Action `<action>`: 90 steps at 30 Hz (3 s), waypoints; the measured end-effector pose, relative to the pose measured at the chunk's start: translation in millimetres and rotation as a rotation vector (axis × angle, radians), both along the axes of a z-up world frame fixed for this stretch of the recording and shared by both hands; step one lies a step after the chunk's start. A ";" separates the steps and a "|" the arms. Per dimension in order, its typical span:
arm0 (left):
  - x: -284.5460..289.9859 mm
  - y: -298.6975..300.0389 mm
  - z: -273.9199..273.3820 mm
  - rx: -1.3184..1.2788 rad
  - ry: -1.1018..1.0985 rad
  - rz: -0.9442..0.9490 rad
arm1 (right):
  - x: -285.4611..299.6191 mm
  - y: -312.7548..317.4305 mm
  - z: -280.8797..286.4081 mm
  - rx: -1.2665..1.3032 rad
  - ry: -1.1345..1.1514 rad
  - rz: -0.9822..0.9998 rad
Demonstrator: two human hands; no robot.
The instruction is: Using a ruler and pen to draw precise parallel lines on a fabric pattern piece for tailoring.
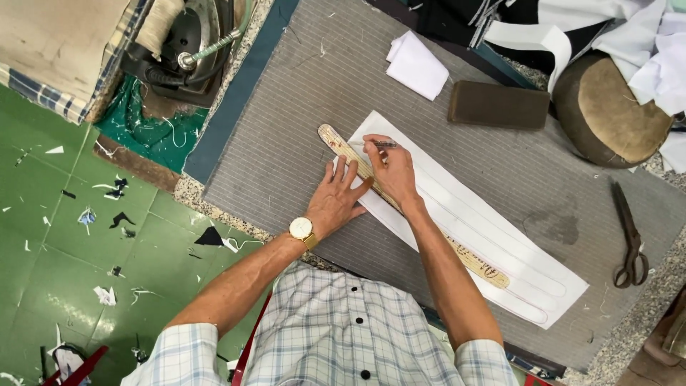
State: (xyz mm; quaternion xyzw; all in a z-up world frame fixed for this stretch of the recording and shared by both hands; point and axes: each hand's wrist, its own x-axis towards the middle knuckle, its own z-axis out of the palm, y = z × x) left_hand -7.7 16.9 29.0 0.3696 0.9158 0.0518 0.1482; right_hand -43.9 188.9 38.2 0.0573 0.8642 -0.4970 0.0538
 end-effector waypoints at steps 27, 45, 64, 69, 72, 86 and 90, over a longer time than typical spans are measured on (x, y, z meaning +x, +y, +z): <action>-31.0 31.1 -19.1 -0.182 -0.109 -0.076 | 164.1 61.7 -43.1 0.003 0.218 -0.234; -102.0 103.5 -12.8 -0.539 -0.344 -0.289 | 100.0 -49.5 -48.3 0.203 0.425 -0.047; -111.0 94.9 39.1 -0.599 -0.487 -0.371 | 92.4 -55.2 -38.4 0.501 0.401 -0.040; -113.0 100.3 25.2 -0.587 -0.506 -0.358 | 132.4 -23.0 -27.7 0.451 0.250 -0.014; -113.1 100.3 44.5 -0.612 -0.528 -0.397 | 163.7 -0.5 -13.8 0.409 0.211 -0.094; -54.8 58.5 15.6 -0.516 -0.340 -0.229 | 246.3 46.8 -35.5 0.566 0.346 -0.363; -28.2 31.5 29.5 -0.269 -0.080 -0.241 | 242.6 44.7 -41.2 0.640 0.270 -0.334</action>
